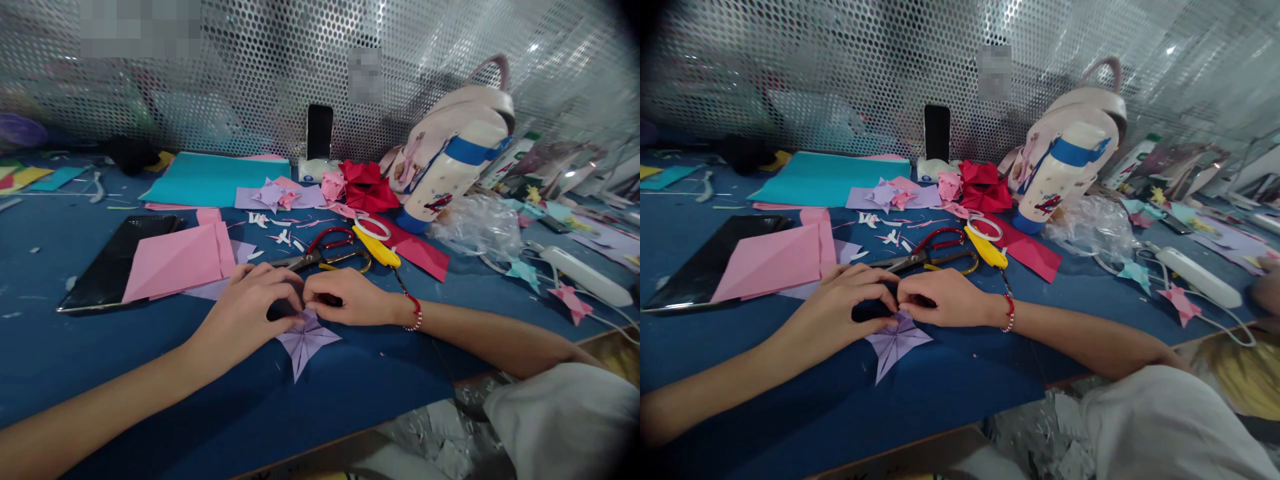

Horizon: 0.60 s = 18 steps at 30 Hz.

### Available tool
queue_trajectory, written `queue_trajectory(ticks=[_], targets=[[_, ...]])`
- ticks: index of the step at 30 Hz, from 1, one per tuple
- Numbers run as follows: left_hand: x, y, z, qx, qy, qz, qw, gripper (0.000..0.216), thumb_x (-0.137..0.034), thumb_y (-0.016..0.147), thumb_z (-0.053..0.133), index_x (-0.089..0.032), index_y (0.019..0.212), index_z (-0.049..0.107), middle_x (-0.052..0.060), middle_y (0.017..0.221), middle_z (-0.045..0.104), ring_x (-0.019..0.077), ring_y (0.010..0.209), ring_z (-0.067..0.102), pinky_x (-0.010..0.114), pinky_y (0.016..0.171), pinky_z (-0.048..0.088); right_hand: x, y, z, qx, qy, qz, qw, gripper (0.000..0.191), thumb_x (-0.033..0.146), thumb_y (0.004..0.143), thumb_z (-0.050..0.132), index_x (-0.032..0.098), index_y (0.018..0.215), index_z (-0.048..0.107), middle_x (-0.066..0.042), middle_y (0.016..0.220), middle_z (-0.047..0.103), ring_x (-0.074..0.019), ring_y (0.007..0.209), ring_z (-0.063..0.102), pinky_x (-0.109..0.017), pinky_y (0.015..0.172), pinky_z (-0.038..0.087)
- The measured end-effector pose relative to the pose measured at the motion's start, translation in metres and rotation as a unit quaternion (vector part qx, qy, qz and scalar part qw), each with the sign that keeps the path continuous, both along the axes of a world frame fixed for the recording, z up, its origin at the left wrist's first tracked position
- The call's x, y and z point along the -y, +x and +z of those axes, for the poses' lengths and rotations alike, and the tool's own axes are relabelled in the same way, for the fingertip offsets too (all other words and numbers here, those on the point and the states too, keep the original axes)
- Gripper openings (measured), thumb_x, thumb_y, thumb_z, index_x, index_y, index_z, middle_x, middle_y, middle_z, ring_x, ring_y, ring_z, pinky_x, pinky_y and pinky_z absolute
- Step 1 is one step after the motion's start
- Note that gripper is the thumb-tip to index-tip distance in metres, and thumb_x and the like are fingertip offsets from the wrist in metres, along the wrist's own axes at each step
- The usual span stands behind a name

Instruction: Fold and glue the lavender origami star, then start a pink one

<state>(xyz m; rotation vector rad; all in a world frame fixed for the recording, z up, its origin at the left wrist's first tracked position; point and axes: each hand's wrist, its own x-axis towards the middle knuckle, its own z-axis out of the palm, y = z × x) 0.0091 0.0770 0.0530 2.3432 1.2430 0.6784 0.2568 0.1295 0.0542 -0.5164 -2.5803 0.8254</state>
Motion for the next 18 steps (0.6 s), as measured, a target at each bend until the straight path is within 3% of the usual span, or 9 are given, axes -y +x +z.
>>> queue_trajectory(ticks=[7,18], targets=[[0.0008,0.0001,0.0005,-0.014,-0.005,-0.001,1.0,0.019,-0.043,0.088,0.092,-0.031,0.085,0.078,-0.008,0.124,0.08,0.0272,0.118,0.067,0.042,0.093,0.032,0.0005,-0.0008,-0.0005,-0.009,0.004,-0.001,1.0,0.01,0.018,0.101,0.057,0.021,0.095,0.066,0.0,0.09,0.071,-0.0122,0.071,0.055,-0.024,0.068,0.036],[-0.0036,0.0017,-0.0038,-0.003,-0.003,0.001,1.0,0.011,-0.027,0.093,0.08,-0.03,0.083,0.078,-0.006,0.127,0.08,0.0269,0.116,0.068,0.045,0.097,0.036,0.0014,-0.0008,-0.0013,-0.012,0.001,-0.004,1.0,0.01,0.017,0.1,0.06,0.021,0.094,0.066,0.001,0.089,0.071,-0.0118,0.069,0.052,-0.024,0.067,0.034]])
